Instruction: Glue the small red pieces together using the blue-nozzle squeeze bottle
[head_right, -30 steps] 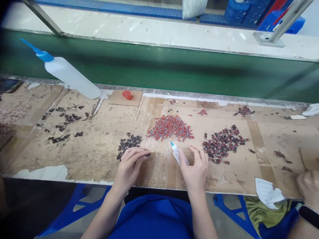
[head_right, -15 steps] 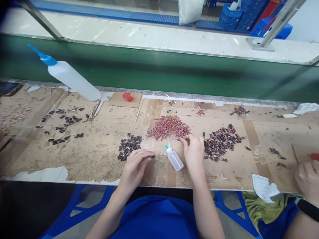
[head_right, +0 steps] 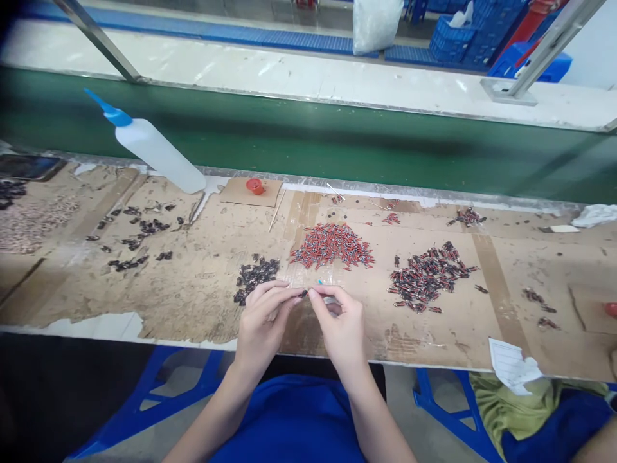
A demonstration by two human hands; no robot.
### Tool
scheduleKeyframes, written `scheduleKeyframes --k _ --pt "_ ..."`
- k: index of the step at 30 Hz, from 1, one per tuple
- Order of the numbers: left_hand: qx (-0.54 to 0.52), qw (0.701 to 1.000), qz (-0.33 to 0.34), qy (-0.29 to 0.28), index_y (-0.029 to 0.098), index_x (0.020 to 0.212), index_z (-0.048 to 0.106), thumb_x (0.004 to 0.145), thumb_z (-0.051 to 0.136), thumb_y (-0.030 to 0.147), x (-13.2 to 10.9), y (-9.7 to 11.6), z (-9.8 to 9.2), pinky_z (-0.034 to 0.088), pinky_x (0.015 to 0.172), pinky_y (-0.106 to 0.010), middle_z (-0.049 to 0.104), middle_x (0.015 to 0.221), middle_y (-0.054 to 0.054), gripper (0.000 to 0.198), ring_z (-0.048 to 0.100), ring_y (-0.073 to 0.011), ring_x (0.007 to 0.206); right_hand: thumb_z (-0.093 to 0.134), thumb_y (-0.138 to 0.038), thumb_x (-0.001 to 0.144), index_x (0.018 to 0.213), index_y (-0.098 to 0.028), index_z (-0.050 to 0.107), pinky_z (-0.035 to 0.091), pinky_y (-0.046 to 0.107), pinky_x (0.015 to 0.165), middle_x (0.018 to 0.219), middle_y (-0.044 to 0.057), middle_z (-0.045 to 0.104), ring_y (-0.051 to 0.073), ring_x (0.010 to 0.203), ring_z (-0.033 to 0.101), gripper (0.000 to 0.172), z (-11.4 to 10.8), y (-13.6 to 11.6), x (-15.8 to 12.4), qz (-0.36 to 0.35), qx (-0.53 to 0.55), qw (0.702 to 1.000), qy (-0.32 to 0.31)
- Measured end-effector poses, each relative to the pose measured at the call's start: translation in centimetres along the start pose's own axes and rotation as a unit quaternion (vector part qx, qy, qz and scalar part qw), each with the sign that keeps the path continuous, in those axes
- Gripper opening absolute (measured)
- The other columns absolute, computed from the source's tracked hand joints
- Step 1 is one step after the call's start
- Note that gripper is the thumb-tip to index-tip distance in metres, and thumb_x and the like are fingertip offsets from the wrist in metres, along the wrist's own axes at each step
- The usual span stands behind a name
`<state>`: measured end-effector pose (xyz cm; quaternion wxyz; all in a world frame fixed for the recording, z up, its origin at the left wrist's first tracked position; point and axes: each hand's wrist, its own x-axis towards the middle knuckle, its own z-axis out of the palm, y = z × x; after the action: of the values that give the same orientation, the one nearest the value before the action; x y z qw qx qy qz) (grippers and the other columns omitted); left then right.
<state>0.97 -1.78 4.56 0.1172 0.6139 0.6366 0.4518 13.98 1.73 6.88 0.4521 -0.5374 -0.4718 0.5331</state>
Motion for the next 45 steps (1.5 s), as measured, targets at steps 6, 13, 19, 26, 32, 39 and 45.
scheduleKeyframes --k 6,13,19,26,32,39,45 --pt "-0.007 1.000 0.006 0.002 0.027 0.092 0.073 0.093 0.056 0.025 -0.1 0.3 -0.2 0.046 0.086 -0.039 0.076 0.084 -0.002 0.017 0.061 -0.0214 0.092 0.075 -0.038 0.071 0.069 -0.018 0.071 0.060 0.029 0.064 0.072 0.005 0.074 0.019 0.069 0.071 0.021 0.5 0.3 -0.3 -0.006 0.032 0.999 -0.001" --pt "-0.093 0.995 0.001 -0.031 0.024 0.091 0.071 0.091 0.058 0.022 0.7 1.5 -0.9 0.050 0.081 -0.035 0.074 0.082 -0.003 0.013 0.062 -0.0195 0.086 0.074 -0.028 0.074 0.072 -0.019 0.073 0.060 0.032 0.073 0.074 0.004 0.074 0.019 0.074 0.071 0.009 0.6 0.5 -0.9 -0.059 0.074 0.995 0.020" --pt "-0.120 0.992 -0.022 -0.043 0.023 0.090 0.070 0.087 0.062 0.020 0.9 2.6 -1.4 0.051 0.083 -0.034 0.073 0.083 -0.003 0.010 0.062 -0.0197 0.090 0.073 -0.021 0.074 0.073 -0.020 0.075 0.060 0.031 0.071 0.074 0.004 0.074 0.018 0.073 0.070 0.002 0.4 0.3 -1.2 -0.093 0.079 0.992 0.032" --pt "-0.144 0.989 -0.022 -0.028 0.022 0.086 0.071 0.085 0.063 0.018 0.7 3.1 -1.3 0.050 0.081 -0.034 0.071 0.080 -0.003 0.009 0.061 -0.0185 0.085 0.076 -0.024 0.072 0.075 -0.020 0.075 0.061 0.028 0.066 0.074 0.003 0.075 0.017 0.068 0.071 0.004 -0.2 0.4 -1.4 -0.101 0.086 0.991 0.029" --pt "-0.181 0.982 -0.032 -0.039 0.022 0.089 0.074 0.085 0.065 0.020 0.8 3.1 -1.1 0.052 0.080 -0.033 0.073 0.083 -0.005 0.010 0.063 -0.0190 0.087 0.074 -0.024 0.076 0.080 -0.022 0.076 0.060 0.026 0.070 0.078 0.003 0.075 0.017 0.074 0.072 0.005 -0.4 0.4 -1.5 -0.103 0.087 0.990 0.035" --pt "-0.177 0.983 -0.032 -0.044 0.023 0.090 0.076 0.082 0.068 0.019 0.9 2.8 -1.2 0.053 0.084 -0.036 0.074 0.083 -0.005 0.012 0.063 -0.0212 0.094 0.073 -0.024 0.077 0.080 -0.022 0.077 0.061 0.028 0.071 0.078 0.004 0.075 0.018 0.075 0.072 0.005 0.0 0.3 -1.6 -0.113 0.084 0.989 0.043" --pt "-0.179 0.982 -0.052 -0.029 0.022 0.082 0.074 0.081 0.066 0.020 1.1 3.0 -1.0 0.053 0.079 -0.033 0.072 0.077 -0.004 0.008 0.063 -0.0194 0.085 0.071 -0.021 0.078 0.080 -0.022 0.077 0.059 0.026 0.068 0.077 0.003 0.074 0.016 0.073 0.070 0.006 0.0 0.7 -1.6 -0.126 0.073 0.989 0.030"
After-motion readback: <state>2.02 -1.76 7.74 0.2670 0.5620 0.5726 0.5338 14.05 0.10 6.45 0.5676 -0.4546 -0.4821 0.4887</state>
